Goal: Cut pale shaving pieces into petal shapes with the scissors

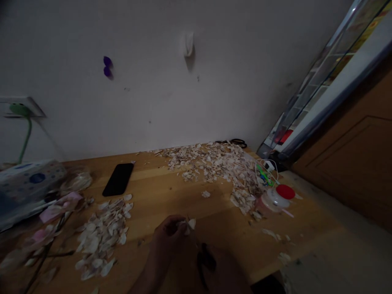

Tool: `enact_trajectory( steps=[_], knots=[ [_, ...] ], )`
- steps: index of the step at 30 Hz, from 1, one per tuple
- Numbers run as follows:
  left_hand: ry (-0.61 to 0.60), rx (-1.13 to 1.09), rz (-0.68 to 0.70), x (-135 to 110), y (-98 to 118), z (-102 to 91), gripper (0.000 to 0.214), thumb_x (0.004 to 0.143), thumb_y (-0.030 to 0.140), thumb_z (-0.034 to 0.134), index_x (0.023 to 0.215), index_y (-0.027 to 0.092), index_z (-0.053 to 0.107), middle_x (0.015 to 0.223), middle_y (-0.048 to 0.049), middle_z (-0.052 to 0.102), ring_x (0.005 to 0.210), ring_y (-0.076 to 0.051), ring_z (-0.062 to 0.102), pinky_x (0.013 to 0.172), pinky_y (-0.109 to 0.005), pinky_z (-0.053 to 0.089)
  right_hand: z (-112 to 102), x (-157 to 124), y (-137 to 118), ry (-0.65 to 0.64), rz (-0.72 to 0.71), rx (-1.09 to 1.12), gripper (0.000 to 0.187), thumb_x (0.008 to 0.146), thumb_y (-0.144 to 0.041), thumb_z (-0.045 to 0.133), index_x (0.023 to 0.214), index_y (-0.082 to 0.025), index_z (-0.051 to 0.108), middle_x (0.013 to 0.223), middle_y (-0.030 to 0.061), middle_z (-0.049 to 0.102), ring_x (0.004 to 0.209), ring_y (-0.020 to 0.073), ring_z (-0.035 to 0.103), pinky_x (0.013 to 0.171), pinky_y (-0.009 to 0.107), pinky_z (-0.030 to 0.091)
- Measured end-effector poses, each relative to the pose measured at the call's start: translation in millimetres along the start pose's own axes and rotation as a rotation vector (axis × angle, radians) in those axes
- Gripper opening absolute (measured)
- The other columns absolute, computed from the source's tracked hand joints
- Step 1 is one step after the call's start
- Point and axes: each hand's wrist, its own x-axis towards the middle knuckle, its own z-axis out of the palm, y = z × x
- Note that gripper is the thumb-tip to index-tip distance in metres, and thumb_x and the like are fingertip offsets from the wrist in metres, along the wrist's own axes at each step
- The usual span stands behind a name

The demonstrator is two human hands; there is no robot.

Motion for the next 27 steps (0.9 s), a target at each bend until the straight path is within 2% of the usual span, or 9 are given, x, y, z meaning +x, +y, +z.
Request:
enact_trajectory(
  steps=[8, 11, 13, 14, 17, 20, 23, 27],
  knots=[
    [-0.029, 0.063, -0.059, -3, 4, 1.4, 0.026, 0.062, 0.025, 0.074, 0.088, 0.018, 0.073, 0.079, -0.0045, 0.071, 0.071, -0.016, 0.063, 0.065, -0.024, 0.048, -2, 2, 1, 0.040, -0.005, 0.050, 0.032, 0.080, -0.033, 0.044, 0.090, -0.019, 0.071, 0.093, 0.0060, 0.074, 0.087, 0.0220, 0.067, 0.074, 0.026, 0.049],
    [-0.034, 0.003, -0.126, -4, 10, 3.0, 0.018, 0.061, 0.027, 0.077, 0.075, 0.017, 0.071, 0.071, -0.0036, 0.069, 0.066, -0.014, 0.060, 0.062, -0.023, 0.046, -4, 1, 2, 0.178, 0.039, 0.073, 0.041, 0.082, -0.044, 0.041, 0.094, -0.017, 0.070, 0.099, 0.0085, 0.073, 0.094, 0.0254, 0.065, 0.080, 0.029, 0.050],
    [-0.018, -0.089, -0.173, -5, 13, 3.7, 0.023, 0.058, 0.030, 0.081, 0.067, 0.016, 0.066, 0.064, -0.0013, 0.064, 0.061, -0.012, 0.057, 0.058, -0.021, 0.043, -3, 1, 9, 0.289, 0.073, 0.074, 0.048, 0.082, -0.050, 0.039, 0.098, -0.016, 0.069, 0.105, 0.0106, 0.072, 0.101, 0.0276, 0.063, 0.085, 0.032, 0.050],
    [-0.008, -0.144, -0.200, -5, 15, 3.9, 0.026, 0.057, 0.031, 0.082, 0.066, 0.016, 0.063, 0.061, 0.0000, 0.062, 0.059, -0.011, 0.055, 0.057, -0.020, 0.042, -2, 1, 13, 0.303, 0.085, 0.070, 0.049, 0.082, -0.052, 0.040, 0.100, -0.016, 0.068, 0.108, 0.0114, 0.070, 0.105, 0.0282, 0.062, 0.087, 0.032, 0.049],
    [0.000, -0.292, -0.263, -5, 17, 3.6, 0.031, 0.059, 0.036, 0.082, 0.066, 0.016, 0.058, 0.063, 0.0009, 0.060, 0.060, -0.010, 0.054, 0.059, -0.021, 0.043, 5, 0, 25, 0.255, 0.083, 0.030, 0.053, 0.084, -0.050, 0.038, 0.114, -0.014, 0.062, 0.121, 0.0129, 0.064, 0.115, 0.0265, 0.057, 0.096, 0.032, 0.045],
    [-0.041, -0.337, -0.219, -5, 15, 1.7, 0.027, 0.067, 0.037, 0.078, 0.070, 0.016, 0.061, 0.074, -0.0029, 0.063, 0.072, -0.014, 0.059, 0.068, -0.024, 0.045, 14, -2, 26, 0.179, 0.075, -0.038, 0.054, 0.088, -0.045, 0.030, 0.125, -0.013, 0.051, 0.129, 0.0149, 0.058, 0.119, 0.0231, 0.054, 0.100, 0.032, 0.041],
    [-0.085, -0.390, -0.157, -3, 8, -0.9, 0.022, 0.071, 0.034, 0.076, 0.073, 0.016, 0.065, 0.077, -0.0025, 0.063, 0.075, -0.013, 0.058, 0.070, -0.022, 0.044, 20, -5, 16, 0.079, 0.104, -0.154, 0.046, 0.087, -0.041, 0.034, 0.119, -0.015, 0.054, 0.122, 0.0159, 0.061, 0.111, 0.0249, 0.058, 0.094, 0.034, 0.044],
    [-0.071, -0.532, -0.236, -3, 3, -0.9, 0.017, 0.070, 0.029, 0.076, 0.074, 0.017, 0.065, 0.073, 0.0003, 0.062, 0.066, -0.010, 0.056, 0.066, -0.021, 0.044, 22, -6, 1, 0.080, 0.148, -0.276, 0.040, 0.084, -0.036, 0.041, 0.117, -0.016, 0.054, 0.120, 0.0162, 0.062, 0.110, 0.0273, 0.058, 0.092, 0.037, 0.043]
  ],
)
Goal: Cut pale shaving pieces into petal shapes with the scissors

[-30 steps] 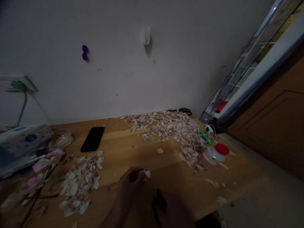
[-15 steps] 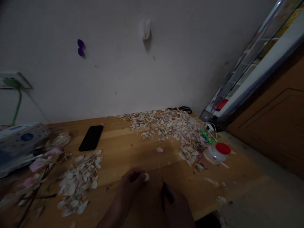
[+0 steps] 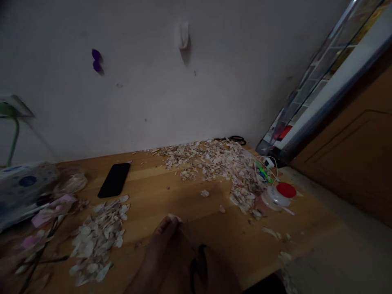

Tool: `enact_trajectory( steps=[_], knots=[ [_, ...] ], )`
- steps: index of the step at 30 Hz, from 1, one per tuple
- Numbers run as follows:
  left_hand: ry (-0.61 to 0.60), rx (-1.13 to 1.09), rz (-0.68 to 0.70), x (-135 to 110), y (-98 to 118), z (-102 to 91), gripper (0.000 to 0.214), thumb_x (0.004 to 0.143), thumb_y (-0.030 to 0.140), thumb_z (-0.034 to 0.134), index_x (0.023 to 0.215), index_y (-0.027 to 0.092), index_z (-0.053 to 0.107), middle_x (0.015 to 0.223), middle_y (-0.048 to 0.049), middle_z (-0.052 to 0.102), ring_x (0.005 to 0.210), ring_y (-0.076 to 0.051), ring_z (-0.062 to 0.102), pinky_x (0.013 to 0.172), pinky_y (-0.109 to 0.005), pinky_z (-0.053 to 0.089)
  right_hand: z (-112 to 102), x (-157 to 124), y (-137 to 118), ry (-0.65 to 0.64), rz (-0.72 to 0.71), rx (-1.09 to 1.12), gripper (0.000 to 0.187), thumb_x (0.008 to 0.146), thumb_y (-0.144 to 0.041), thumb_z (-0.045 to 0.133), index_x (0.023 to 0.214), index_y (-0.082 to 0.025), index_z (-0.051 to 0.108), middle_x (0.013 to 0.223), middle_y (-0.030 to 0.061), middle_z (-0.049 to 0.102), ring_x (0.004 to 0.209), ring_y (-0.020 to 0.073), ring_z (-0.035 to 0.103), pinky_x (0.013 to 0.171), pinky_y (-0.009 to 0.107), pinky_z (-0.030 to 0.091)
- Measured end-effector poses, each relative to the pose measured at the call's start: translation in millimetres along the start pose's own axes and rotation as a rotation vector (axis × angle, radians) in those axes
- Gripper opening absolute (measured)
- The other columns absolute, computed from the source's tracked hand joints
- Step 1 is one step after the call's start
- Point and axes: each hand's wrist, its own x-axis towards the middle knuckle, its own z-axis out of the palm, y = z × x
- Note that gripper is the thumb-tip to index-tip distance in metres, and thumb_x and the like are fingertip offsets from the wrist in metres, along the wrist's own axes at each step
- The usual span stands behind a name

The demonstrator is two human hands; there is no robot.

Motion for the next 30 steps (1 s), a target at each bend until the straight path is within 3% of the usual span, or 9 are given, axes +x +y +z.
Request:
enact_trajectory(
  steps=[5, 8, 18, 23, 27, 30],
  knots=[
    [-0.034, -0.156, -0.101, -10, 7, 16.4, 0.021, 0.066, 0.031, 0.079, 0.074, 0.017, 0.065, 0.076, -0.0033, 0.065, 0.071, -0.015, 0.061, 0.073, -0.028, 0.047, -3, 2, -12, 0.046, 0.004, -0.010, 0.034, 0.082, -0.036, 0.046, 0.109, -0.019, 0.058, 0.112, 0.0151, 0.065, 0.103, 0.0281, 0.060, 0.084, 0.035, 0.045],
    [-0.051, -0.146, -0.133, -16, 11, 22.5, 0.021, 0.066, 0.033, 0.079, 0.073, 0.018, 0.067, 0.072, -0.0030, 0.066, 0.066, -0.015, 0.060, 0.067, -0.027, 0.047, -4, 4, -18, 0.054, 0.011, -0.006, 0.029, 0.082, -0.033, 0.045, 0.105, -0.021, 0.059, 0.110, 0.0136, 0.066, 0.101, 0.0271, 0.061, 0.081, 0.034, 0.044],
    [-0.043, -0.051, -0.187, -15, 3, 15.6, 0.029, 0.066, 0.040, 0.078, 0.068, 0.016, 0.063, 0.058, -0.0001, 0.059, 0.049, -0.010, 0.052, 0.048, -0.023, 0.039, -5, 8, -21, 0.057, -0.041, 0.085, 0.026, 0.084, -0.035, 0.042, 0.095, -0.024, 0.063, 0.097, 0.0082, 0.071, 0.088, 0.0217, 0.065, 0.074, 0.028, 0.044],
    [-0.016, 0.005, -0.166, -15, 8, 14.3, 0.026, 0.065, 0.036, 0.079, 0.068, 0.015, 0.064, 0.062, 0.0006, 0.059, 0.054, -0.009, 0.051, 0.052, -0.022, 0.039, -6, 8, -18, 0.044, -0.088, 0.259, 0.037, 0.089, -0.040, 0.035, 0.087, -0.021, 0.066, 0.090, 0.0084, 0.072, 0.081, 0.0204, 0.065, 0.071, 0.026, 0.046],
    [0.036, 0.101, -0.106, -10, 5, 7.2, 0.025, 0.066, 0.036, 0.079, 0.070, 0.014, 0.067, 0.066, 0.0007, 0.060, 0.059, -0.008, 0.050, 0.058, -0.021, 0.039, -10, 13, -14, 0.121, -0.073, 0.370, 0.042, 0.087, -0.041, 0.032, 0.092, -0.017, 0.066, 0.097, 0.0118, 0.071, 0.086, 0.0231, 0.065, 0.076, 0.028, 0.048],
    [0.060, 0.118, -0.074, -6, 4, 4.5, 0.025, 0.066, 0.036, 0.079, 0.070, 0.014, 0.069, 0.064, 0.0008, 0.059, 0.059, -0.008, 0.049, 0.057, -0.019, 0.038, -11, 15, -10, 0.099, -0.055, 0.377, 0.040, 0.086, -0.041, 0.034, 0.094, -0.017, 0.065, 0.100, 0.0113, 0.070, 0.088, 0.0232, 0.064, 0.081, 0.029, 0.048]
  ],
)
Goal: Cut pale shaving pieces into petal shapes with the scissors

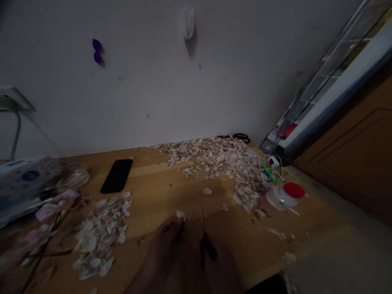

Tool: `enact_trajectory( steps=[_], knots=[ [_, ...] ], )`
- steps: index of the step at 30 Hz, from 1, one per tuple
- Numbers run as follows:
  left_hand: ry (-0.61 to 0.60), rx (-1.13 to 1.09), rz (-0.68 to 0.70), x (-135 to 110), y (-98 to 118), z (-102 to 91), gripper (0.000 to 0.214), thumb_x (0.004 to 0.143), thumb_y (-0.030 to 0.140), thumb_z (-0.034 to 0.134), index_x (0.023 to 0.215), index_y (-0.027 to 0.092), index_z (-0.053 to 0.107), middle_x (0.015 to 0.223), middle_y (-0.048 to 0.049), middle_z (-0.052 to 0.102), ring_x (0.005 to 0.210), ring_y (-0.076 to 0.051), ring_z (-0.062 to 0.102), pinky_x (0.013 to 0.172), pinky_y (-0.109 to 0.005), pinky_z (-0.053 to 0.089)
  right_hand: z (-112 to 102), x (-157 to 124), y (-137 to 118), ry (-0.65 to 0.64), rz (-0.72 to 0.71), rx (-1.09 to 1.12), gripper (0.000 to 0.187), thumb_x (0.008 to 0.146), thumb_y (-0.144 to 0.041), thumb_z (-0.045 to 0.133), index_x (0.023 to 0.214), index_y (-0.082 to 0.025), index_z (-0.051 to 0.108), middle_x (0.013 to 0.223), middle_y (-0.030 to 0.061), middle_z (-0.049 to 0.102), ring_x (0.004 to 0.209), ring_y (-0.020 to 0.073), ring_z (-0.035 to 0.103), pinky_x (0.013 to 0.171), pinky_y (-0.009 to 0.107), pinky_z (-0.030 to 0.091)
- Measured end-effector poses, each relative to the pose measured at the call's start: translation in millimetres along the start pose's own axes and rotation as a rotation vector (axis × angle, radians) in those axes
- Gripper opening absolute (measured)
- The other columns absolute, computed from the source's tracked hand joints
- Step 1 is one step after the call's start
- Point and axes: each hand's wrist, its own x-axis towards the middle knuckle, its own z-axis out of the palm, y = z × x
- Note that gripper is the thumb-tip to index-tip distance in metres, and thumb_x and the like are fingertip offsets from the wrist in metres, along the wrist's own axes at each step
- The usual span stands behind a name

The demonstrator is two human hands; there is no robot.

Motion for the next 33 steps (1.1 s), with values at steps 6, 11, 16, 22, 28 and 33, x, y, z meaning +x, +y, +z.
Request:
enact_trajectory(
  steps=[6, 11, 16, 22, 28, 33],
  knots=[
    [0.065, -0.097, 0.023, 1, 0, -0.8, 0.026, 0.060, 0.034, 0.082, 0.071, 0.015, 0.069, 0.067, -0.0013, 0.063, 0.061, -0.010, 0.054, 0.060, -0.021, 0.043, 6, -10, -1, -0.021, -0.013, -0.140, 0.034, 0.085, -0.044, 0.042, 0.098, -0.021, 0.063, 0.100, 0.0106, 0.069, 0.092, 0.0225, 0.062, 0.082, 0.029, 0.045],
    [0.001, -0.078, -0.006, -3, -1, 1.5, 0.027, 0.060, 0.035, 0.082, 0.068, 0.014, 0.068, 0.061, -0.0006, 0.060, 0.056, -0.010, 0.053, 0.055, -0.022, 0.042, 10, -10, -6, -0.044, 0.012, -0.249, 0.026, 0.084, -0.037, 0.045, 0.094, -0.022, 0.064, 0.097, 0.0093, 0.069, 0.086, 0.0206, 0.063, 0.075, 0.027, 0.044],
    [-0.040, -0.052, -0.038, -7, 1, 6.3, 0.030, 0.065, 0.040, 0.078, 0.072, 0.014, 0.068, 0.063, -0.0028, 0.062, 0.056, -0.012, 0.055, 0.054, -0.023, 0.042, 12, -8, -9, -0.057, 0.004, -0.265, 0.024, 0.085, -0.036, 0.045, 0.094, -0.023, 0.063, 0.097, 0.0080, 0.070, 0.087, 0.0201, 0.063, 0.072, 0.026, 0.043],
    [0.013, -0.042, -0.079, -9, 1, 11.9, 0.037, 0.058, 0.044, 0.081, 0.062, 0.014, 0.062, 0.052, 0.0007, 0.057, 0.044, -0.009, 0.048, 0.046, -0.021, 0.037, 13, -8, -11, -0.092, -0.015, -0.221, 0.026, 0.088, -0.036, 0.038, 0.088, -0.024, 0.062, 0.089, 0.0049, 0.071, 0.081, 0.0187, 0.064, 0.070, 0.026, 0.042],
    [0.000, -0.165, -0.105, -13, -1, 15.8, 0.036, 0.058, 0.040, 0.083, 0.063, 0.014, 0.059, 0.052, 0.0018, 0.058, 0.045, -0.009, 0.050, 0.047, -0.021, 0.040, 15, -7, -6, -0.050, -0.016, -0.191, 0.029, 0.087, -0.036, 0.037, 0.091, -0.023, 0.063, 0.094, 0.0073, 0.071, 0.085, 0.0201, 0.064, 0.072, 0.026, 0.043],
    [-0.015, -0.160, -0.069, -11, 0, 15.4, 0.028, 0.059, 0.031, 0.083, 0.070, 0.014, 0.064, 0.061, -0.0005, 0.064, 0.050, -0.010, 0.055, 0.054, -0.022, 0.044, 16, -6, -4, -0.052, -0.004, -0.181, 0.028, 0.086, -0.034, 0.036, 0.086, -0.024, 0.062, 0.087, 0.0059, 0.071, 0.078, 0.0194, 0.064, 0.069, 0.026, 0.043]
  ],
)
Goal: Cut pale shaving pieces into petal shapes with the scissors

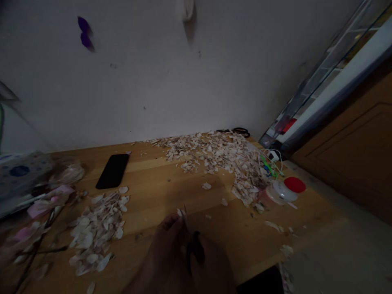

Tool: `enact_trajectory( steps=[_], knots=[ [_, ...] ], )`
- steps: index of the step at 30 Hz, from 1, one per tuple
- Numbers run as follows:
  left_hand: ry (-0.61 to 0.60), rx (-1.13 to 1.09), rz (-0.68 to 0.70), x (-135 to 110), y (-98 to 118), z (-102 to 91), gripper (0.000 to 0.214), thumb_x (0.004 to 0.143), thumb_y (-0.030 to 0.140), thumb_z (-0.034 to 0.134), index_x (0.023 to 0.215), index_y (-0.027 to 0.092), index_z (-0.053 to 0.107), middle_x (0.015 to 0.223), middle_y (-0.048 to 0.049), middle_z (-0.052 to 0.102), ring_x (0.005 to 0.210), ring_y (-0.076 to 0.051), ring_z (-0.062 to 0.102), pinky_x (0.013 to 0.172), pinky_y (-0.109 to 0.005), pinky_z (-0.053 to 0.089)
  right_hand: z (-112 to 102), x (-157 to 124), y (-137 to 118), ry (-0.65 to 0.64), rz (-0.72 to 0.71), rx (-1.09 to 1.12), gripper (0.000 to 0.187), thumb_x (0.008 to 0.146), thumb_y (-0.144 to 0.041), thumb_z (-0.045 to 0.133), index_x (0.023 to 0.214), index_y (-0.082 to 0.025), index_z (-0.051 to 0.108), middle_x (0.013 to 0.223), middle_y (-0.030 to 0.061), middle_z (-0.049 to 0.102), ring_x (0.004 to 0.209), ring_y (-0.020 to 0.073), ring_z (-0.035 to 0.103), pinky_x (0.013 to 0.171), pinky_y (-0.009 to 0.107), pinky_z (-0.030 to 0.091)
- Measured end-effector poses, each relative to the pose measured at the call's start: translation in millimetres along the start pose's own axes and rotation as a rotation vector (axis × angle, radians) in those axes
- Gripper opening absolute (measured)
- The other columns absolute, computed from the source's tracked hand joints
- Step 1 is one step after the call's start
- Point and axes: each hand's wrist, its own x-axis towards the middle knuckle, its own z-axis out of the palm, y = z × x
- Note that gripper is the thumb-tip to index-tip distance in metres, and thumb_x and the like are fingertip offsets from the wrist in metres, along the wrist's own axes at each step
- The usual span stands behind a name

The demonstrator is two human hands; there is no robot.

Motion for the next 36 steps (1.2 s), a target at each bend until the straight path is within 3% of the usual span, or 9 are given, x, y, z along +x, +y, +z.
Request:
enact_trajectory(
  steps=[3, 9, 14, 24, 36],
  knots=[
    [-0.007, 0.003, 0.014, 1, 1, 0.8, 0.028, 0.056, 0.027, 0.085, 0.074, 0.014, 0.067, 0.066, -0.0022, 0.067, 0.056, -0.012, 0.059, 0.058, -0.024, 0.047, 1, 0, 1, 0.019, -0.008, -0.009, 0.027, 0.086, -0.032, 0.037, 0.086, -0.024, 0.062, 0.086, 0.0052, 0.070, 0.077, 0.0189, 0.063, 0.068, 0.026, 0.043],
    [-0.017, 0.019, 0.016, 2, 0, -0.6, 0.028, 0.057, 0.031, 0.084, 0.069, 0.014, 0.066, 0.062, -0.0012, 0.065, 0.050, -0.011, 0.057, 0.050, -0.022, 0.043, 0, -2, 1, 0.016, -0.016, -0.014, 0.026, 0.087, -0.035, 0.039, 0.084, -0.024, 0.062, 0.085, 0.0051, 0.070, 0.076, 0.0185, 0.064, 0.067, 0.026, 0.042],
    [0.008, 0.103, 0.038, 5, -2, -7.4, 0.028, 0.060, 0.035, 0.082, 0.072, 0.013, 0.068, 0.066, -0.0023, 0.067, 0.058, -0.012, 0.059, 0.059, -0.024, 0.047, 0, -1, 5, 0.032, -0.035, 0.006, 0.028, 0.085, -0.031, 0.038, 0.090, -0.023, 0.064, 0.093, 0.0074, 0.071, 0.085, 0.0203, 0.065, 0.074, 0.028, 0.044],
    [0.047, 0.283, 0.114, 11, -5, -15.4, 0.032, 0.061, 0.043, 0.080, 0.068, 0.015, 0.068, 0.061, 0.0003, 0.061, 0.055, -0.009, 0.053, 0.059, -0.021, 0.044, 2, 0, 8, 0.043, -0.050, -0.013, 0.029, 0.087, -0.031, 0.035, 0.088, -0.022, 0.063, 0.091, 0.0086, 0.070, 0.082, 0.0202, 0.064, 0.075, 0.028, 0.045],
    [0.118, 0.473, 0.182, -1, 15, 1.9, 0.032, 0.063, 0.046, 0.077, 0.065, 0.015, 0.067, 0.062, -0.0007, 0.062, 0.060, -0.012, 0.054, 0.059, -0.021, 0.042, 0, -1, 11, 0.025, -0.088, -0.025, 0.027, 0.084, -0.029, 0.038, 0.086, -0.020, 0.064, 0.090, 0.0095, 0.070, 0.082, 0.0207, 0.065, 0.075, 0.028, 0.047]
  ],
)
